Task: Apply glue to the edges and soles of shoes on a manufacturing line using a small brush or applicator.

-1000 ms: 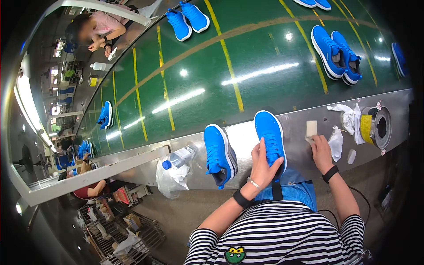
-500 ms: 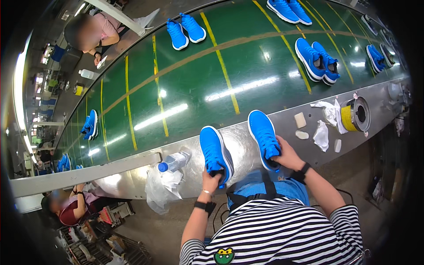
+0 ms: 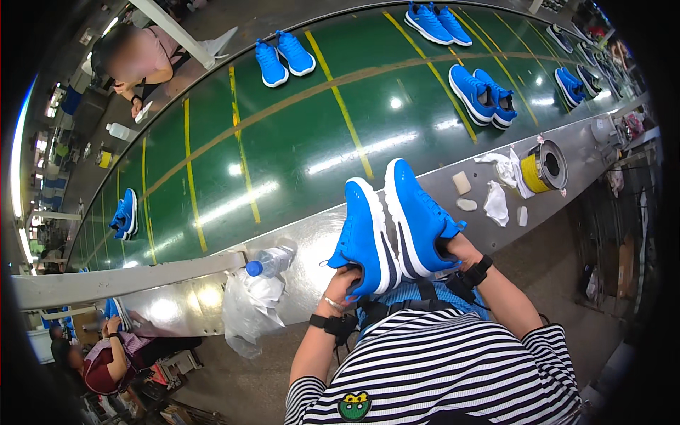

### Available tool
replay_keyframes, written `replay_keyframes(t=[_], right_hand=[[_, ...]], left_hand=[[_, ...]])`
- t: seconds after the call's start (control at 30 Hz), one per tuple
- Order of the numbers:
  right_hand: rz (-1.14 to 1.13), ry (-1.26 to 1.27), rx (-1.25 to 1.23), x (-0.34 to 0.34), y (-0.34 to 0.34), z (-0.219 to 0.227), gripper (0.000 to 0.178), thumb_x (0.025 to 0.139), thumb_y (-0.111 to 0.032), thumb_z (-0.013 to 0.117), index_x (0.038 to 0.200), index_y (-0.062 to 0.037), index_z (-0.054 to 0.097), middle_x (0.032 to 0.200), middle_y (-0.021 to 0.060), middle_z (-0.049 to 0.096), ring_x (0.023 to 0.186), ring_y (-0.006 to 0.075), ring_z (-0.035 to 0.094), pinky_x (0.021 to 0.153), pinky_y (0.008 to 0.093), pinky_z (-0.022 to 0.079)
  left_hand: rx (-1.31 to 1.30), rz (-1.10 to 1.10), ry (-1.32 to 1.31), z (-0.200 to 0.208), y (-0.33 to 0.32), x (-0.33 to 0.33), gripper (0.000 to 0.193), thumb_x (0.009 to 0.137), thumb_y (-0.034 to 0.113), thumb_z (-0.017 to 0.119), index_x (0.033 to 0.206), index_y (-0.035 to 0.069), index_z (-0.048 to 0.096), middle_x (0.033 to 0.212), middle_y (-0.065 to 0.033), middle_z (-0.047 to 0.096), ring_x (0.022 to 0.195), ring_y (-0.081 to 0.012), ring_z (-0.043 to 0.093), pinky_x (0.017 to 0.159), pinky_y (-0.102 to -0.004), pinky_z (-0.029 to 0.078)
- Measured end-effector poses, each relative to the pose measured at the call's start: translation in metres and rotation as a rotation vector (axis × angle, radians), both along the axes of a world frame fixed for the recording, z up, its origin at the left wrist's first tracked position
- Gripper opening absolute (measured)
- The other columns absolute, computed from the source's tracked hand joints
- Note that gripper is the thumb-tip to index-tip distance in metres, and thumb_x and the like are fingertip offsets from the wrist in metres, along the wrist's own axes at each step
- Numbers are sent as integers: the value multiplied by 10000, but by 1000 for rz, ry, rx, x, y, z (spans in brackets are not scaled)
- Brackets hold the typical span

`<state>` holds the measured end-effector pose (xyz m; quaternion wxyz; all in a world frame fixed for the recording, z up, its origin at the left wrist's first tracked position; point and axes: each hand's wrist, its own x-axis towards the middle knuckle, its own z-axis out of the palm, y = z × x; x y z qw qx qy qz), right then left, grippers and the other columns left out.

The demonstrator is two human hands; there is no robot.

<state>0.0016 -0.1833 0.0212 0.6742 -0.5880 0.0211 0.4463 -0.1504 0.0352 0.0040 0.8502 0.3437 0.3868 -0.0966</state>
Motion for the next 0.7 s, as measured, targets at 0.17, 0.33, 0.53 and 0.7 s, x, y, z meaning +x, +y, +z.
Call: replay_keyframes(t=[0.17,0.33,0.53,0.7], right_hand=[[-16,-27,87,-2,-5,-7,327,820,-69,511,1142,-28,470,1083,92,537,939,156,534,817,286,439],[-13,-7,74,-2,-5,-10,337,814,-43,509,1149,-27,467,1100,89,531,954,160,529,836,287,429],[32,-85,62,-4,-7,-10,367,788,0,514,1151,-25,467,1110,88,529,966,154,521,843,291,425],[69,-199,23,-2,-16,-16,317,756,16,536,1071,-21,531,1018,76,578,914,142,534,816,288,435]], left_hand=[[-54,-125,-100,-31,16,-9,261,719,8,494,969,-32,557,901,-98,604,746,-164,597,669,-252,480],[-54,-141,-113,-18,14,-3,244,725,9,490,955,-28,561,875,-97,604,711,-162,594,632,-243,478],[49,-191,-105,4,16,-2,294,690,-40,476,971,13,547,860,-90,593,715,-165,581,627,-251,481],[49,-159,-116,-5,12,-8,431,696,-76,489,1114,27,473,1018,-98,543,908,-204,541,792,-301,454]])
